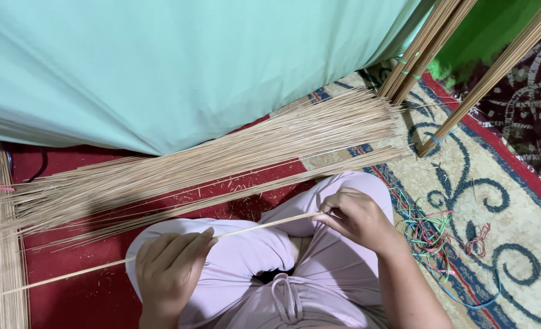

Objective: Weaving thin wooden sticks into a mat structure while sitting on the floor

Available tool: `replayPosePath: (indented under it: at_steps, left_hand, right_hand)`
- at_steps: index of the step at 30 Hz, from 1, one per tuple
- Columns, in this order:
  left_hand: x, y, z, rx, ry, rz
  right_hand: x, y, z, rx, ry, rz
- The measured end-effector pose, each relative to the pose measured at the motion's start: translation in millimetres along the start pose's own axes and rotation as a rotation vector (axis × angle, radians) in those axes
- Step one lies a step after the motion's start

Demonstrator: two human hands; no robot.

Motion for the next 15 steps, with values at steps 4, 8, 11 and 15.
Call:
replayPosePath:
  at_steps: [4, 8, 11, 15]
  left_hand:
    - [0, 1, 1, 0.009, 0.002, -0.005]
    - [2, 0, 5, -0.012, -0.008, -0.009]
    - [4, -2, 7, -0.02, -0.011, 0.0]
    - [4, 0, 8, -0.051, -0.022, -0.002]
  right_hand:
    - [10, 11, 6, -0.017, 0.009, 0.049]
    - [15, 16, 8, 0.159, -0.001, 0.075]
    - [18, 18, 11, 0.251, -0.055, -0.008]
    - [1, -7, 2, 0.586, -0.194, -0.335]
Point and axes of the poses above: each hand's wrist, its own x-axis towards the middle knuckle, its own z-axis out of the back of the hand, y = z × x, the point moved 6 cm from there along x, towards the middle knuckle, and after that the axes turned 13 degrees about -x, right-handed, at the moved point
